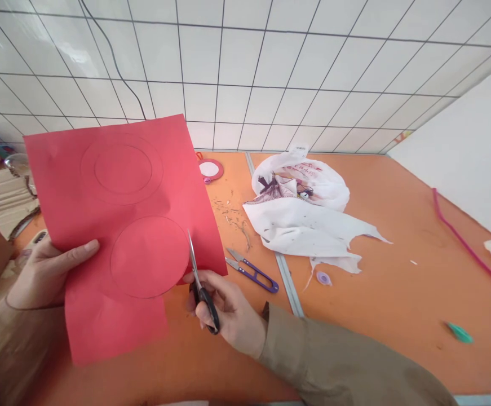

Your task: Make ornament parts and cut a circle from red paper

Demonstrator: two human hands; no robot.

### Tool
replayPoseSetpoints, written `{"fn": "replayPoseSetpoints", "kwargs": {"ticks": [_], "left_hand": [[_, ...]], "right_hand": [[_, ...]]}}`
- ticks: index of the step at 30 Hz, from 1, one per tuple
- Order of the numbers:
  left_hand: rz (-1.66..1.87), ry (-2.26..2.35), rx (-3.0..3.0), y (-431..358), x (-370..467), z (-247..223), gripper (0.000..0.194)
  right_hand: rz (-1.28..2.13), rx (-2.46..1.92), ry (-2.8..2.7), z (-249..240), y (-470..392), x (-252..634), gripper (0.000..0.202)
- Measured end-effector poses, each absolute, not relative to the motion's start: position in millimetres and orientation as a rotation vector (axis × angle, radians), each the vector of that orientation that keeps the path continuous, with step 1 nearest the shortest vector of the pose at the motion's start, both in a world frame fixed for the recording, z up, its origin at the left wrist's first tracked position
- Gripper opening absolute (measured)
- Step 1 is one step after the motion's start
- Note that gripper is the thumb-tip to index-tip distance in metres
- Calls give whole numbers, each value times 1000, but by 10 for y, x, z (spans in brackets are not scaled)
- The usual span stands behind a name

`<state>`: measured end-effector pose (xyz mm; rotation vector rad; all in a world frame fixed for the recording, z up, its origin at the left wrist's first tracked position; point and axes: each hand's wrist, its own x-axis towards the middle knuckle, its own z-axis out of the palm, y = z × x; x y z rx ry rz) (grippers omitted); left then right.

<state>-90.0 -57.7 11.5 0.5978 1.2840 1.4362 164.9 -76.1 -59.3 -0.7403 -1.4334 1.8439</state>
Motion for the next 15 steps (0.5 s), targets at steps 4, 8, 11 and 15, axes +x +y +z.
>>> {"fn": "replayPoseSetpoints", "kwargs": {"ticks": [4,8,11,15], "left_hand": [[1449,1293,590,-575,-898,119,29],[1456,1297,591,-570,-911,113,26],[1457,1306,596,-568,-919,115,26],[1457,1319,595,-566,-907,137,29]], "right_hand": [[1850,-721,-1424,-603,-759,1648,48],[1853,-750,-1420,-619,-760,1652,47],[1849,-738,-1420,-646,-761,1657,45],[1842,-736,-1417,-671,-763,1662,47]]}}
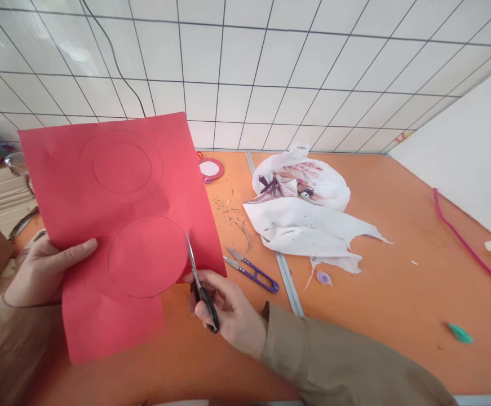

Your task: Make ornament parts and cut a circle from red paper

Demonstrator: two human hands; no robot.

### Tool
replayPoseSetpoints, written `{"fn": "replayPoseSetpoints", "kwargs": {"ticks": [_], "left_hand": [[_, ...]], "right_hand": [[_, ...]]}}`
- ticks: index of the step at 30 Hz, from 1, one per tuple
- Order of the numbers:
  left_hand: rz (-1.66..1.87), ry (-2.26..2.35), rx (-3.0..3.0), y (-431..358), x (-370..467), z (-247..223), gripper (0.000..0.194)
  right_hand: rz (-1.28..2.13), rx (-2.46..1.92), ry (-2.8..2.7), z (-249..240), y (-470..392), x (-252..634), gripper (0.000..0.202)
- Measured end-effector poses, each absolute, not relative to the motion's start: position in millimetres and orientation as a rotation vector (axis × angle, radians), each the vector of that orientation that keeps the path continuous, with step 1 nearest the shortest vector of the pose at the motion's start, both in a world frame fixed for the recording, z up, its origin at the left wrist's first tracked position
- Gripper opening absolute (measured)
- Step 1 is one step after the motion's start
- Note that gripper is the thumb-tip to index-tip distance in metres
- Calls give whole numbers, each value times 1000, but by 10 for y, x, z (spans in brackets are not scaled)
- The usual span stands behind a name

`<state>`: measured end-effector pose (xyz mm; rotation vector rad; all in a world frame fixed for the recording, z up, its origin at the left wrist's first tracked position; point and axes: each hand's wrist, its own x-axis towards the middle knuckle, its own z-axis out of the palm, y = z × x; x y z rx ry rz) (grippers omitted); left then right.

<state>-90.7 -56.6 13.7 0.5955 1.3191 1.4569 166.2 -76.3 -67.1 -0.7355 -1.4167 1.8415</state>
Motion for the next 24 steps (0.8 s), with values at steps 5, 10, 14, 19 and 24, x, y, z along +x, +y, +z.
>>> {"fn": "replayPoseSetpoints", "kwargs": {"ticks": [5,10,14,19,24], "left_hand": [[1444,1331,604,-563,-904,151,30],[1430,1321,619,-554,-928,143,29],[1434,1324,627,-550,-924,152,30],[1442,1319,631,-551,-915,159,30],[1445,1309,617,-550,-929,146,29]], "right_hand": [[1847,-762,-1418,-653,-763,1664,52],[1838,-766,-1424,-657,-762,1663,54],[1846,-756,-1421,-673,-767,1667,52],[1856,-742,-1407,-673,-764,1668,50],[1868,-737,-1391,-662,-772,1658,49]]}}
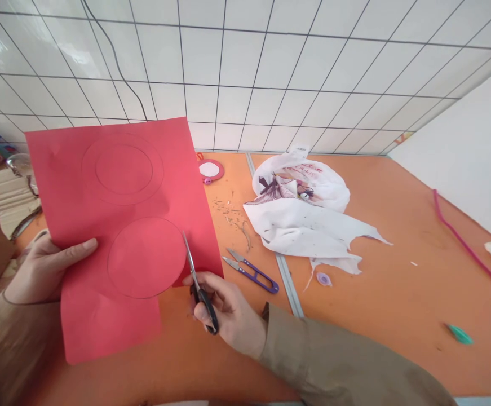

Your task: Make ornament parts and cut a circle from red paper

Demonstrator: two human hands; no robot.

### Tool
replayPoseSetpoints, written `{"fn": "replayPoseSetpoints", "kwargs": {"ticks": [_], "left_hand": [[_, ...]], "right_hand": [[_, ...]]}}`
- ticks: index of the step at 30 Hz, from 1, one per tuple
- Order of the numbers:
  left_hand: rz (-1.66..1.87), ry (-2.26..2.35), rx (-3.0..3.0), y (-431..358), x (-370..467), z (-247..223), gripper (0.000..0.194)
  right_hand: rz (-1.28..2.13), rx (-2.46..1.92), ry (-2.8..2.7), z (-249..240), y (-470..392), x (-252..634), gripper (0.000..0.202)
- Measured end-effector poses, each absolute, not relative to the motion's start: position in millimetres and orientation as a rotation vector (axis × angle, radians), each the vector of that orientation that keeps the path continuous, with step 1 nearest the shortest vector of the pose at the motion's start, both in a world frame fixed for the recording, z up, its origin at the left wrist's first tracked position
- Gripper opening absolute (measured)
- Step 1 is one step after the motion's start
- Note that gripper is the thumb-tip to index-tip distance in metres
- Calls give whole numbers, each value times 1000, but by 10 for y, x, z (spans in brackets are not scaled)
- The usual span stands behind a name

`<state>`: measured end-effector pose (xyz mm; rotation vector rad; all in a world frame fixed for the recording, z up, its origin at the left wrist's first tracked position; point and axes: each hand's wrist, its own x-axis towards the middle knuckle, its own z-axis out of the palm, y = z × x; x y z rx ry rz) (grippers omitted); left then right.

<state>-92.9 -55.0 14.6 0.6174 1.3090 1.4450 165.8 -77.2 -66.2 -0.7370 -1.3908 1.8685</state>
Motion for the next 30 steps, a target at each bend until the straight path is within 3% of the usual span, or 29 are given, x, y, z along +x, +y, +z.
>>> {"fn": "replayPoseSetpoints", "kwargs": {"ticks": [30], "left_hand": [[1413,1297,565,-560,-922,149,30]], "right_hand": [[1846,-774,-1401,-640,-783,1641,49]]}}
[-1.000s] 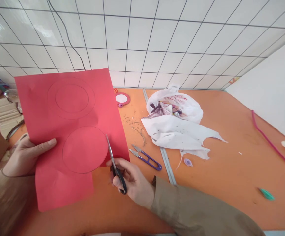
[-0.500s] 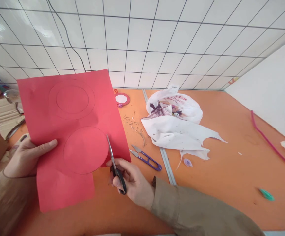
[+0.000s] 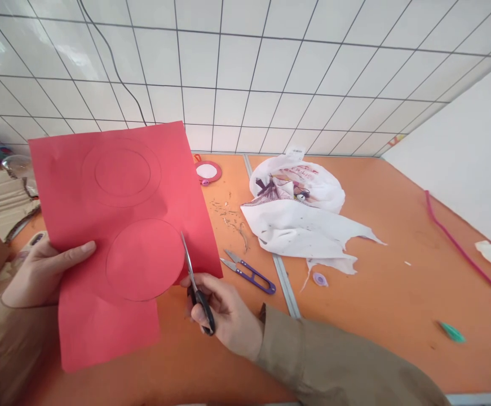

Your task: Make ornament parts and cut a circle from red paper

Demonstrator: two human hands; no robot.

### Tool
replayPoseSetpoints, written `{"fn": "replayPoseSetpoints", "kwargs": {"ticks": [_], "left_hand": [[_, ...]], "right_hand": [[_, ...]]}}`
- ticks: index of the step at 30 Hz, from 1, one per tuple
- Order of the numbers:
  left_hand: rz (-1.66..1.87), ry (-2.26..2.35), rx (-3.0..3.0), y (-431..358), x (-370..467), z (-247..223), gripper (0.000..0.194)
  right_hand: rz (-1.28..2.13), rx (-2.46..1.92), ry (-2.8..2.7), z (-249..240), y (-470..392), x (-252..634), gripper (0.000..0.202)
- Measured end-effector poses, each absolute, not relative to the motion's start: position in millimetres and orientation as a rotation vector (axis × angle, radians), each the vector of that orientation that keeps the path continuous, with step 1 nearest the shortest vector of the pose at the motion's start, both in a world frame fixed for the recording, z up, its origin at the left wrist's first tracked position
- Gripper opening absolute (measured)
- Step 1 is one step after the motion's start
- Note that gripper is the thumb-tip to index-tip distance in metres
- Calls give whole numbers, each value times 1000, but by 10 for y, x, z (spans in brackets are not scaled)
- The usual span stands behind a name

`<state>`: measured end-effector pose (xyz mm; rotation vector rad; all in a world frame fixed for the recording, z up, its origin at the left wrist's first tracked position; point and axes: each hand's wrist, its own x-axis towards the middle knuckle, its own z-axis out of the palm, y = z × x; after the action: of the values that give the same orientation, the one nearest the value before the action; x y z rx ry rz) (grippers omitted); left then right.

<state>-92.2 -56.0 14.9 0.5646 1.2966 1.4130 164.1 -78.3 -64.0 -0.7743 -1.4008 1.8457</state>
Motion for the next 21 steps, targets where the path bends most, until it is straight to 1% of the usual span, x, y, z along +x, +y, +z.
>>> {"fn": "replayPoseSetpoints", "kwargs": {"ticks": [5,10,15,21], "left_hand": [[1424,1317,558,-558,-915,162,31],[1449,1322,566,-564,-921,159,34],[1438,1317,570,-567,-918,162,31],[1437,1330,571,-571,-909,180,32]], "right_hand": [[1865,-778,-1401,-649,-782,1643,52],[1872,-766,-1380,-663,-782,1640,50],[1878,-758,-1372,-666,-783,1644,51],[1860,-767,-1395,-662,-777,1647,53]]}}
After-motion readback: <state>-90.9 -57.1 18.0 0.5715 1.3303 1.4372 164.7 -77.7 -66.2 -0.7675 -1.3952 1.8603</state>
